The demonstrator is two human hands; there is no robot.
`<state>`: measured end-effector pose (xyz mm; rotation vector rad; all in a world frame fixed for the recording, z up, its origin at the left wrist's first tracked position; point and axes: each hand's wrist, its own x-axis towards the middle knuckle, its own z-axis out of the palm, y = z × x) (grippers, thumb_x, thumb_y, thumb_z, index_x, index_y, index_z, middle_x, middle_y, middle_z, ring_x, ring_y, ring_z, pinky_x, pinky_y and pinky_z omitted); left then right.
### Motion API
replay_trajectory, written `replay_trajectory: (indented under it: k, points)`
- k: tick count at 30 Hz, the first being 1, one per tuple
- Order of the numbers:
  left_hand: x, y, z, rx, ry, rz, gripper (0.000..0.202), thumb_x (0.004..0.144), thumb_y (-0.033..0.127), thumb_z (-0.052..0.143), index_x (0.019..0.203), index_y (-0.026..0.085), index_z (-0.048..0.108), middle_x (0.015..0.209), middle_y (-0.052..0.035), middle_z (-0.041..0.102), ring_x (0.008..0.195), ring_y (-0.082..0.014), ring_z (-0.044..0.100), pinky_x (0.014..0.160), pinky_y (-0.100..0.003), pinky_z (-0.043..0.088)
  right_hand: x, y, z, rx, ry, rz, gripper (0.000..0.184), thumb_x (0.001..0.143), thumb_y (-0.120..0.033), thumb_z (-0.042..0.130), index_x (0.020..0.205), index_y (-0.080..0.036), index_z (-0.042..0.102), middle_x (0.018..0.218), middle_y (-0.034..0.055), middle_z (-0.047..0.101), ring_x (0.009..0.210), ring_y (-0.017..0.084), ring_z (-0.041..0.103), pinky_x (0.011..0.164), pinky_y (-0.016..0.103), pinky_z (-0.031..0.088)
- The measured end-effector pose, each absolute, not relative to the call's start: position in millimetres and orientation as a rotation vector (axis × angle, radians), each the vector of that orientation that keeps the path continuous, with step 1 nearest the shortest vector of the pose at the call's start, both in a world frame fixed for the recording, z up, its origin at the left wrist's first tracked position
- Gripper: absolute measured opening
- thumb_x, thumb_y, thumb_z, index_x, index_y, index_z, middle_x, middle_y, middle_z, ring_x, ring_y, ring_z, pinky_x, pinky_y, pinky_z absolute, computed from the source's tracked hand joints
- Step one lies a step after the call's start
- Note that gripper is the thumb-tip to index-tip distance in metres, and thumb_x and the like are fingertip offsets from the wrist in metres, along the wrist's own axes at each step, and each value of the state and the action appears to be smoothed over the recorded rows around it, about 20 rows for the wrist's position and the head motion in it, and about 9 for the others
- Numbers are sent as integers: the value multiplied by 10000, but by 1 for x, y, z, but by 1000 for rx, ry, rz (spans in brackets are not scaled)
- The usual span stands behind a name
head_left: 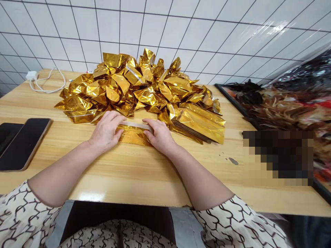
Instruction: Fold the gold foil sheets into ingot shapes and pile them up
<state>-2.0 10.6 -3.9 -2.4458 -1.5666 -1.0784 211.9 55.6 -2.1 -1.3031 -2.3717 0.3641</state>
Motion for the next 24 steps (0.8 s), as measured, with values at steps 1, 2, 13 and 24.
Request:
replay_trajectory:
  k: [1, 2, 13, 24]
  points:
    - [-1, 10, -5, -2500, -1518, -1071, 232, 785, 114, 575, 993, 190, 643, 965, -60, 633, 923, -226, 587, 838, -376, 507, 212, 56, -2, -1297, -2374, 365, 403, 807, -133, 529, 1197, -179, 620, 1029, 111, 692, 960, 264, 593, 870, 422, 441]
    - [0, 10, -6, -2568, -1489, -1052, 193, 808, 119, 560, 963, 197, 646, 934, -52, 632, 896, -215, 594, 815, -360, 512, 211, 56, -3, -1288, -2377, 365, 403, 808, -132, 527, 1196, -182, 619, 1039, 111, 692, 966, 264, 591, 875, 424, 439]
    - [5, 10, -7, -2849, -1741, -736, 194, 865, 185, 546, 1031, 218, 642, 981, -46, 606, 900, -197, 606, 827, -341, 512, 210, 54, -3, -1166, -2370, 196, 361, 821, -152, 532, 1171, -191, 612, 1087, 124, 643, 1032, 293, 523, 879, 453, 398]
    - [8, 9, -2, -2842, -1826, -617, 192, 856, 247, 561, 1014, 190, 656, 950, -51, 572, 896, -214, 584, 809, -354, 491, 191, 31, -1, -918, -2551, 430, 259, 905, -221, 538, 1147, -136, 576, 916, 91, 649, 867, 216, 569, 800, 346, 428]
